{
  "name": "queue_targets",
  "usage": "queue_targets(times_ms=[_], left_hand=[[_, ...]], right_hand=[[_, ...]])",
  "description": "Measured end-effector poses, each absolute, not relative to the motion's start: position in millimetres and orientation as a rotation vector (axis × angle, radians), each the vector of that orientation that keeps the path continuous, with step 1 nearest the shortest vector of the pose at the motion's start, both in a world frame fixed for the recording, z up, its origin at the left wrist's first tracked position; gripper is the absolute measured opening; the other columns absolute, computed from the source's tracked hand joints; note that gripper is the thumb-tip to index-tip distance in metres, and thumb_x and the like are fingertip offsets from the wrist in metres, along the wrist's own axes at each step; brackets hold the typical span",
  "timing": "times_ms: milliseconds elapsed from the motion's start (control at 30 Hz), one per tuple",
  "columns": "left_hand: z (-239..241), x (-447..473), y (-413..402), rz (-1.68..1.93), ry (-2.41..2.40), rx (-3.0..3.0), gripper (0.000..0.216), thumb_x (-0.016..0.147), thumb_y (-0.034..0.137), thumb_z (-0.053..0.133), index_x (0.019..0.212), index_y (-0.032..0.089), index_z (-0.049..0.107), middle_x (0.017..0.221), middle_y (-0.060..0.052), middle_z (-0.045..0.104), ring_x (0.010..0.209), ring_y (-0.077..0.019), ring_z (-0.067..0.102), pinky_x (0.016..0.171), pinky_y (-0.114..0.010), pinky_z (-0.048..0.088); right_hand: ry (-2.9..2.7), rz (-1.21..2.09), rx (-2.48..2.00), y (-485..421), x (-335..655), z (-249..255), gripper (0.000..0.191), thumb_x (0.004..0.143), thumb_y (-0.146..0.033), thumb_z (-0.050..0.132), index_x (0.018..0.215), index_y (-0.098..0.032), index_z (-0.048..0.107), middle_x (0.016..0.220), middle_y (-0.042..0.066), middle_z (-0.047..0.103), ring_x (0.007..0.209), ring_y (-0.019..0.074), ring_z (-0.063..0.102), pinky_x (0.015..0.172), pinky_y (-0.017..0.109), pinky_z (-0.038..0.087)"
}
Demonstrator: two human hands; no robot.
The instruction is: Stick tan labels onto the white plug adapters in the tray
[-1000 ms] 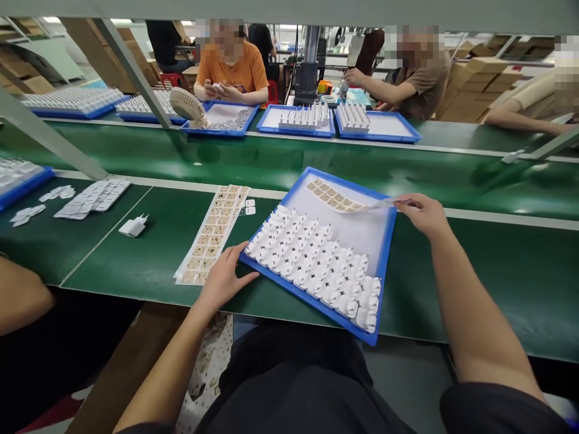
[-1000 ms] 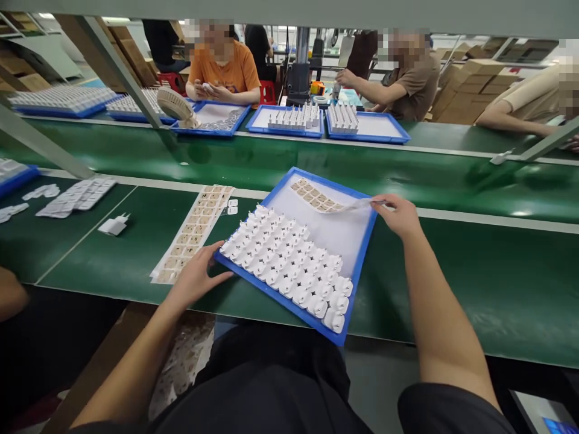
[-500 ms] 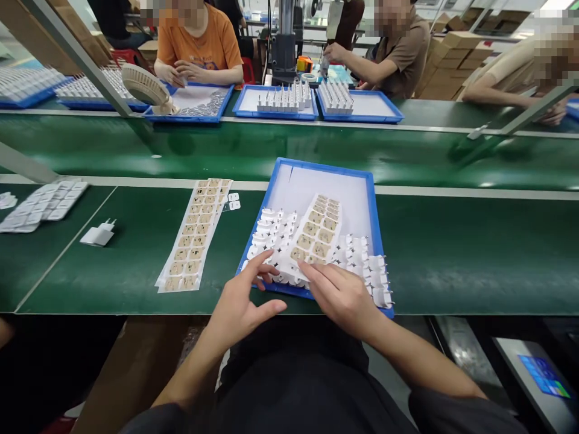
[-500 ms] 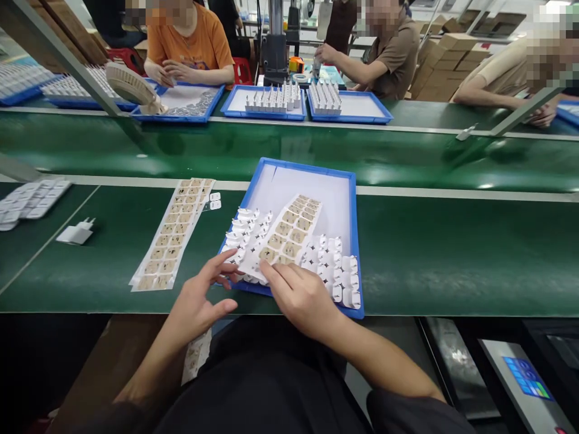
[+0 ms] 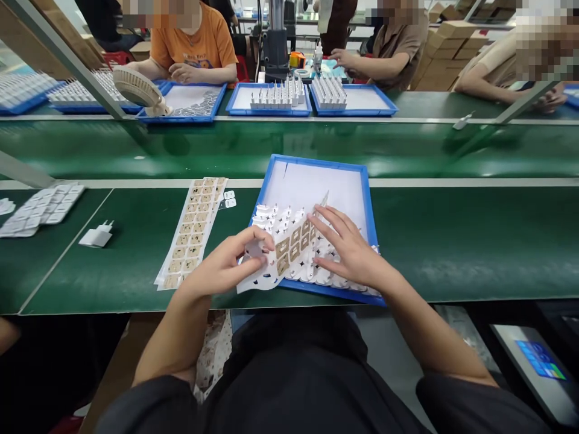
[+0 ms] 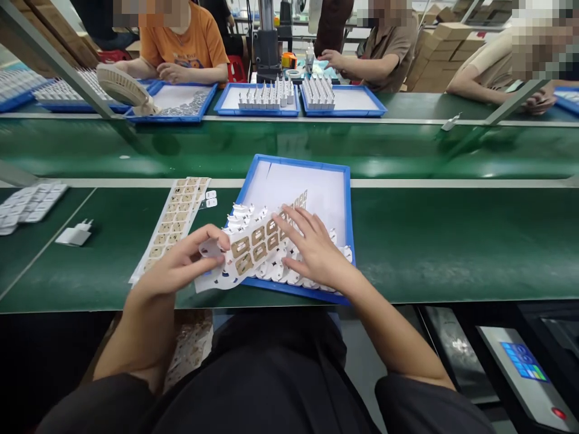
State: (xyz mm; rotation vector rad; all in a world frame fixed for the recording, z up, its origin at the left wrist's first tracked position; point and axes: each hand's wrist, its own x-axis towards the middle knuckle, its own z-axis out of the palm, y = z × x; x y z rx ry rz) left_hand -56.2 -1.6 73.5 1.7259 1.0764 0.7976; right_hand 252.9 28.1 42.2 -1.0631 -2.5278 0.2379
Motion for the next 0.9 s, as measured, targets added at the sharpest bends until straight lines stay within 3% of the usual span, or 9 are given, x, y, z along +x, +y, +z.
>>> queue_targets(times_ms=[167,233,300,367,433,600,733,833,900], left_hand=[[102,-51,20,0.758,0.910,1.817,0.008,0.088,0.026,0.061,0.095,0.022,0.062,0.077,-0.001,0.062,0.058,-0.0125,0.051,0.054,-0.025,0.043],[112,-48,23,0.666,0.846,1.898,0.007,0.087,0.025,0.062,0.093,0.022,0.064,0.078,-0.002,0.064,0.061,-0.0137,0.055,0.057,-0.026,0.047],[119,-49,26,0.696,0.852,1.931,0.010,0.086,0.028,0.063,0.094,0.022,0.065,0.082,-0.003,0.065,0.064,-0.0151,0.058,0.059,-0.028,0.050],[123,-52,31,0.813,0.955,1.910,0.019,0.086,0.032,0.062,0.102,0.022,0.065,0.088,-0.004,0.065,0.066,-0.0157,0.059,0.059,-0.028,0.052],[121,-57,41,0.884,1.077,1.877,0.029,0.087,0.034,0.059,0.113,0.022,0.063,0.092,-0.004,0.064,0.065,-0.0150,0.059,0.058,-0.027,0.052],[87,-65,71,0.676,1.259,1.927,0.053,0.087,0.029,0.055,0.140,0.022,0.053,0.097,-0.003,0.066,0.069,-0.0154,0.061,0.064,-0.027,0.054],[47,-76,70,0.615,1.505,2.037,0.063,0.089,0.030,0.058,0.150,0.021,0.049,0.132,-0.011,0.066,0.111,-0.0289,0.067,0.096,-0.042,0.058],[15,-88,36,0.902,1.655,1.965,0.068,0.093,0.042,0.062,0.157,0.024,0.042,0.159,-0.014,0.049,0.148,-0.0357,0.046,0.120,-0.054,0.044],[-7,-91,4,1.025,1.581,1.776,0.070,0.098,0.047,0.059,0.161,0.028,0.033,0.165,-0.013,0.043,0.155,-0.0327,0.040,0.125,-0.054,0.040]], right_hand=[[-2.517,0.327,-1.016,51,261,60,0.096,0.097,-0.049,0.067,0.170,-0.031,0.006,0.178,0.012,0.015,0.163,0.0409,0.019,0.128,0.067,0.028],[-2.553,0.389,-0.906,64,270,73,0.072,0.097,-0.051,0.067,0.160,-0.030,0.039,0.177,0.009,0.019,0.163,0.0387,0.018,0.128,0.065,0.028],[-2.583,0.467,-0.787,76,282,88,0.034,0.099,-0.050,0.064,0.125,-0.028,0.069,0.165,0.008,0.045,0.160,0.0359,0.031,0.127,0.062,0.033],[-2.549,0.561,-0.749,82,296,104,0.028,0.100,-0.050,0.062,0.098,-0.025,0.072,0.134,0.009,0.071,0.142,0.0324,0.056,0.119,0.055,0.046],[-2.455,0.614,-0.836,80,307,119,0.031,0.099,-0.053,0.064,0.096,-0.023,0.071,0.101,0.006,0.077,0.107,0.0259,0.073,0.097,0.043,0.059],[-2.425,0.533,-1.232,64,320,121,0.044,0.095,-0.059,0.065,0.118,-0.023,0.072,0.078,0.001,0.074,0.058,0.0159,0.064,0.056,0.029,0.050],[-2.437,0.468,-1.359,53,332,76,0.049,0.097,-0.063,0.059,0.121,-0.024,0.073,0.116,0.011,0.078,0.093,0.0276,0.076,0.078,0.040,0.062],[-2.077,0.384,-1.521,25,350,31,0.052,0.098,-0.060,0.057,0.135,-0.026,0.067,0.150,0.013,0.062,0.137,0.0372,0.059,0.105,0.055,0.057],[-1.666,0.450,-1.609,-4,357,-1,0.053,0.101,-0.058,0.053,0.144,-0.028,0.060,0.151,0.014,0.060,0.136,0.0366,0.060,0.107,0.057,0.057]])
